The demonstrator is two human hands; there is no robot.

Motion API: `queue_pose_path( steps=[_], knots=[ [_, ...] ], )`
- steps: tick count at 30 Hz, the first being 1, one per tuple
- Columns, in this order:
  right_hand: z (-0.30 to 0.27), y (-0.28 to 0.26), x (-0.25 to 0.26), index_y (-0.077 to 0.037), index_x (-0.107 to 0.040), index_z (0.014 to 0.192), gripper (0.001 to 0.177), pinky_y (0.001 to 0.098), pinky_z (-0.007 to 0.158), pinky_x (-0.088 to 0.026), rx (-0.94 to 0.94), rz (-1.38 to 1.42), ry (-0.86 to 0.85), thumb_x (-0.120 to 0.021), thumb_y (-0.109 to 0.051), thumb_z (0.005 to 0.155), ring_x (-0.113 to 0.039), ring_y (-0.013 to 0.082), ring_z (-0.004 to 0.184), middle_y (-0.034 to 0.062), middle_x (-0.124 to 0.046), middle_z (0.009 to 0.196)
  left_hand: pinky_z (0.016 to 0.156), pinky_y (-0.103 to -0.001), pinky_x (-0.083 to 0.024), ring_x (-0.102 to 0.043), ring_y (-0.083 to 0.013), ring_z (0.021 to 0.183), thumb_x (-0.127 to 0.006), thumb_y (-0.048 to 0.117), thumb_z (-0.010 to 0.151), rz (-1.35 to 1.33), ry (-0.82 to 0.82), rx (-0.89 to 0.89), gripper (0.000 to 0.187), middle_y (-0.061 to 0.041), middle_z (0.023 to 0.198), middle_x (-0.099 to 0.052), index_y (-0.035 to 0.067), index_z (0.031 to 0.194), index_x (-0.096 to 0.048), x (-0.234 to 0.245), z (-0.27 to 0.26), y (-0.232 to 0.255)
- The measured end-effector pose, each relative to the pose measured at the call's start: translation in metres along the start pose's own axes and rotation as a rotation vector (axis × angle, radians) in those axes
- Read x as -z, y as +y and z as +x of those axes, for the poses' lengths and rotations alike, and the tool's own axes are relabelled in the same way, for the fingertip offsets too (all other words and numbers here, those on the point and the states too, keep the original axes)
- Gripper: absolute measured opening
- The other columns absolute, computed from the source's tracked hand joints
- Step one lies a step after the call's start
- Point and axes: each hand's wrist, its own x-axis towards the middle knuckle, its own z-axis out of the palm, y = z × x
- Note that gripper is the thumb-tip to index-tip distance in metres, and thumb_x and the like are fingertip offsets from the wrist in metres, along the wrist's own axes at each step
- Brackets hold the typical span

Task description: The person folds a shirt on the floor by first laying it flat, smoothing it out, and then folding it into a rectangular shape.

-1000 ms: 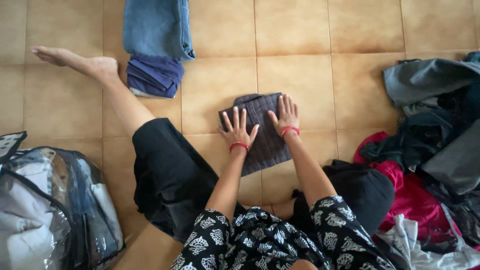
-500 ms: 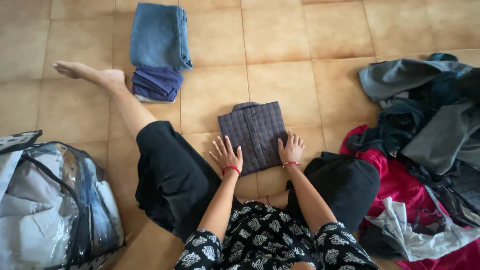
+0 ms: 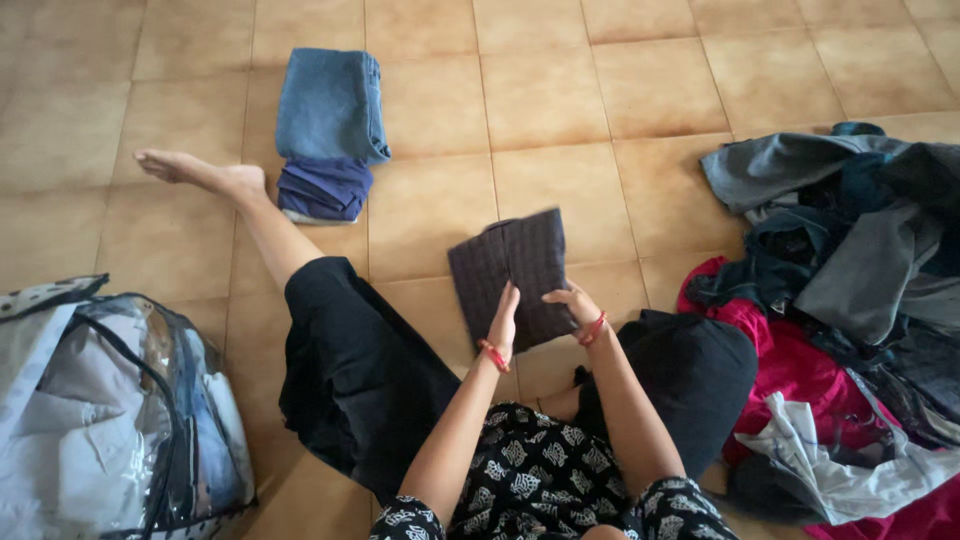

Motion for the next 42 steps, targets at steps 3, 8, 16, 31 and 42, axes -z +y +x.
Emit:
queue_pose_path(
  steps=[3, 8, 16, 31, 42],
  knots=[
    [-0.014, -0.028, -0.044, 0.006, -0.052, 0.142, 0.067, 0.036, 0.094, -0.055, 0.215, -0.312, -0.133, -0.074, -0.003, 0.079, -0.068, 0.0236, 0.108, 0.0205, -0.068, 0.127, 0.118, -0.045, -0.035, -0.048, -0.029, 0.137, -0.05, 0.061, 0.099, -0.551, -0.195, 0.07, 0.077, -0.011, 0.15, -0.053, 0.007, 0.153, -0.044, -0.022, -0.003, 0.044],
    [-0.013, -0.035, -0.097, -0.002, -0.043, 0.153, 0.087, 0.0454, 0.088, -0.054, 0.368, -1.425, 0.041, -0.078, -0.024, 0.077, -0.069, 0.0409, 0.099, 0.0309, -0.07, 0.108, 0.112, -0.047, -0.04, -0.056, -0.0333, 0.125, -0.042, 0.072, 0.096, -1.014, -0.534, 0.296, 0.081, -0.015, 0.134, -0.062, 0.005, 0.14, -0.052, 0.017, 0.025, 0.055],
    [-0.003, 0.04, -0.09, -0.02, -0.07, 0.128, 0.046, 0.0374, 0.078, -0.059, 0.084, -1.246, -0.179, -0.072, -0.035, 0.085, -0.076, 0.0242, 0.086, 0.0111, -0.078, 0.102, 0.116, -0.043, -0.035, -0.047, -0.0255, 0.141, -0.037, 0.055, 0.099, -0.528, 0.305, 0.257, 0.063, -0.007, 0.156, -0.049, 0.019, 0.149, -0.046, 0.152, 0.047, 0.017],
    [0.006, 0.033, 0.096, -0.003, -0.07, 0.118, 0.046, 0.0405, 0.083, -0.057, 0.226, -0.99, 0.742, -0.078, -0.034, 0.084, -0.074, 0.0311, 0.095, 0.0183, -0.075, 0.105, 0.083, -0.04, -0.056, -0.074, -0.0273, 0.091, -0.075, 0.047, 0.088, 0.749, 0.468, -0.069, 0.052, -0.014, 0.098, -0.076, 0.002, 0.113, -0.069, 0.094, 0.037, -0.035],
    [0.024, 0.036, 0.085, -0.002, -0.074, 0.104, 0.045, 0.0452, 0.078, -0.054, 0.312, -1.151, 0.797, -0.076, -0.045, 0.093, -0.07, 0.0397, 0.088, 0.0223, -0.073, 0.094, 0.099, -0.044, -0.051, -0.065, -0.0386, 0.118, -0.079, 0.051, 0.084, 0.981, 0.063, 0.361, 0.076, -0.029, 0.125, -0.066, -0.007, 0.127, -0.059, 0.088, -0.002, -0.05]
  ],
)
